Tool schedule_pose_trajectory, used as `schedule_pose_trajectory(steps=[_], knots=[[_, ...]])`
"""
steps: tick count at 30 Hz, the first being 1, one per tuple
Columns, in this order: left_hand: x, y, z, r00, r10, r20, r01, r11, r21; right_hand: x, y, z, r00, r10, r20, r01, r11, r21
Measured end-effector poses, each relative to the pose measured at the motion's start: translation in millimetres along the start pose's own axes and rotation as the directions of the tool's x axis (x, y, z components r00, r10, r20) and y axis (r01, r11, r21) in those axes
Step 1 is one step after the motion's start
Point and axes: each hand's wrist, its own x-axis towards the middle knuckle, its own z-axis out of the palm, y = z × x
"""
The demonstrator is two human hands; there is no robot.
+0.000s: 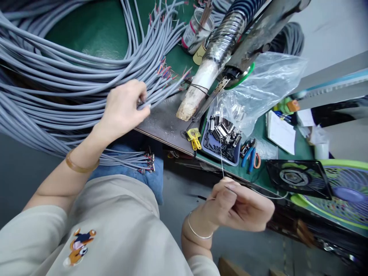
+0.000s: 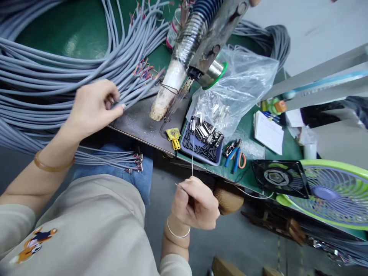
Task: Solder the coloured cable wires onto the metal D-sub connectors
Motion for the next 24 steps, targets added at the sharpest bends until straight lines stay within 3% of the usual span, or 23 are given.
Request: schedule_pose_trajectory(steps=[3,5,6,8,9,10,12,13,15,16,17,18,19,20,21,22,23,24], knots=[[-8.9,-9.3,-13.3,0.979,-0.169,-0.111,0.119,0.925,-0.361,9.0,-3.8,8.0,0.968,-0.194,-0.16,0.205,0.977,0.053],[-14.0,-13.8,-19.3,0.949,-0.245,-0.201,0.102,0.837,-0.537,12.6,-6.1,12.5,0.968,-0.195,-0.158,0.207,0.976,0.065],[-16.1,-15.8,-22.0,0.918,-0.277,-0.282,0.071,0.817,-0.572,13.7,-7.0,14.4,0.968,-0.188,-0.167,0.201,0.977,0.064],[-18.9,-19.2,-27.8,0.878,-0.283,-0.386,0.052,0.858,-0.511,14.3,-8.2,17.0,0.968,-0.17,-0.186,0.183,0.982,0.054],[-19.9,-20.4,-31.0,0.884,-0.252,-0.393,0.077,0.909,-0.41,14.1,-8.6,17.7,0.968,-0.163,-0.192,0.175,0.984,0.047],[-20.7,-20.6,-34.3,0.943,-0.201,-0.265,0.117,0.947,-0.301,13.8,-8.8,18.1,0.968,-0.159,-0.192,0.17,0.985,0.04],[-22.2,-17.1,-40.5,0.979,-0.18,-0.093,0.148,0.949,-0.278,13.1,-9.0,18.6,0.97,-0.149,-0.195,0.156,0.987,0.025],[-23.2,-12.8,-43.2,0.961,-0.201,-0.189,0.123,0.924,-0.361,13.1,-9.0,19.0,0.968,-0.15,-0.202,0.158,0.987,0.022],[-26.4,0.7,-47.8,0.872,-0.26,-0.415,-0.01,0.838,-0.545,14.3,-9.5,21.3,0.965,-0.145,-0.218,0.154,0.988,0.024],[-28.6,9.3,-49.4,0.9,-0.267,-0.346,-0.001,0.79,-0.613,15.8,-10.2,23.3,0.964,-0.135,-0.228,0.145,0.989,0.027],[-31.1,18.5,-50.0,0.951,-0.238,-0.199,0.049,0.75,-0.659,17.9,-11.4,25.8,0.962,-0.125,-0.243,0.136,0.99,0.032],[-33.6,27.8,-49.4,0.99,-0.134,0.047,0.13,0.723,-0.679,20.6,-13.1,28.7,0.961,-0.109,-0.253,0.123,0.992,0.04],[-36.0,36.8,-47.0,0.936,0.016,0.351,0.239,0.702,-0.671,23.7,-15.1,31.7,0.962,-0.082,-0.261,0.099,0.994,0.051],[-38.3,45.2,-42.4,0.806,0.18,0.564,0.302,0.694,-0.654,27.1,-17.3,34.6,0.962,-0.046,-0.271,0.065,0.996,0.065],[-40.5,52.7,-35.7,0.661,0.306,0.685,0.342,0.69,-0.638,30.5,-19.4,36.9,0.962,-0.001,-0.273,0.024,0.996,0.081],[-42.8,59.1,-27.0,0.566,0.385,0.729,0.382,0.661,-0.646,33.4,-21.0,38.6,0.963,0.051,-0.263,-0.027,0.995,0.097],[-45.4,64.2,-16.8,0.541,0.389,0.745,0.436,0.629,-0.644,35.4,-22.0,39.4,0.966,0.104,-0.237,-0.08,0.991,0.106],[-48.3,68.1,-5.9,0.559,0.356,0.749,0.488,0.589,-0.644,36.3,-22.0,39.5,0.968,0.152,-0.199,-0.133,0.986,0.105]])
